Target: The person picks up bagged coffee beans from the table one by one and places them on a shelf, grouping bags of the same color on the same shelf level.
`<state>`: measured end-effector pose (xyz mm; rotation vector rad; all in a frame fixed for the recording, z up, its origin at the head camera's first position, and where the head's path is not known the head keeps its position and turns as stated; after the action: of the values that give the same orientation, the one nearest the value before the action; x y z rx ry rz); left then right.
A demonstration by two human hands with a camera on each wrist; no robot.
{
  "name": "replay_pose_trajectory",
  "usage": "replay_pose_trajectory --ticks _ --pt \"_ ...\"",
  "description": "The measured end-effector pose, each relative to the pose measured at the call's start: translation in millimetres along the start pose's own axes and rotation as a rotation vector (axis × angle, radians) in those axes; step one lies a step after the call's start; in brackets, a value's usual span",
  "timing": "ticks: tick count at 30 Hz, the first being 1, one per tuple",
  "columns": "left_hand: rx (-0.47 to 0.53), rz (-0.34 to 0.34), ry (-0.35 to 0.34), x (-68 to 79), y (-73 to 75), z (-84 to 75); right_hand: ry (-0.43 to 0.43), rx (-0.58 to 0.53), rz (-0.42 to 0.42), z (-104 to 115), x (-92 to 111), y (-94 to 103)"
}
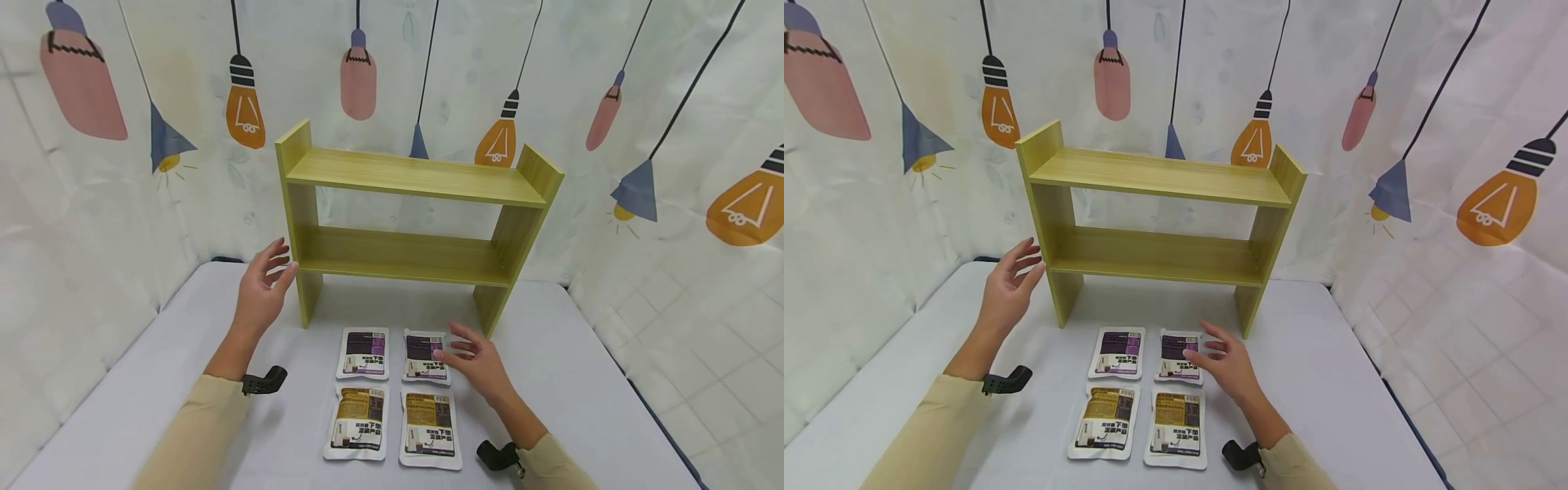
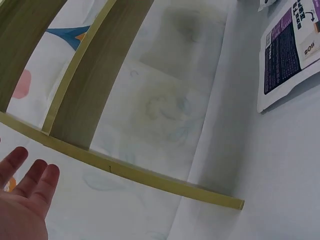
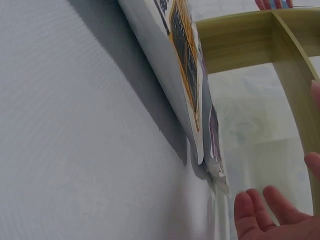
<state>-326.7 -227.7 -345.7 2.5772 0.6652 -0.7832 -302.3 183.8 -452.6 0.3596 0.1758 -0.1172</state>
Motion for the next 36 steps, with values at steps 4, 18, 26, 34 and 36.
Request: replay_pose_trajectory --ticks 4,18,26,34,36 --pt "-0.007 -0.020 0.016 -6.4 -3.8 -1.1 -0.030 0.002 -0.006 -4.6 -3.2 -3.9" --pt "-0.024 -0.076 0.041 -31.5 -10.7 -8.5 -0.090 0.100 -0.012 -11.5 -10.8 -14.3" --pt "-0.061 -0.097 -0.039 -40.2 -9.0 -13.3 -0.100 0.166 -0.002 -9.7 -12.9 -20.1" --pt "-0.105 -0.130 -0.074 -43.6 -8.2 -15.5 -0.068 0.188 0.008 -6.5 -14.5 -24.8" --pt "-0.117 -0.145 -0.083 -44.5 -7.5 -15.8 -0.059 0.192 0.015 -6.9 -16.1 -27.0"
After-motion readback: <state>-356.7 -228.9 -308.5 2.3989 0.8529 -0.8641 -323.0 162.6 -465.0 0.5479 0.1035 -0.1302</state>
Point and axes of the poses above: each hand's wrist, its own x-axis away from the middle knuckle, its own y-axis out of the back of the hand, z = x × y, the point moved 7 cm from there along -x, towards the middle knuckle, and after that the axes turned 13 degrees about -z, right-handed, at the moved point
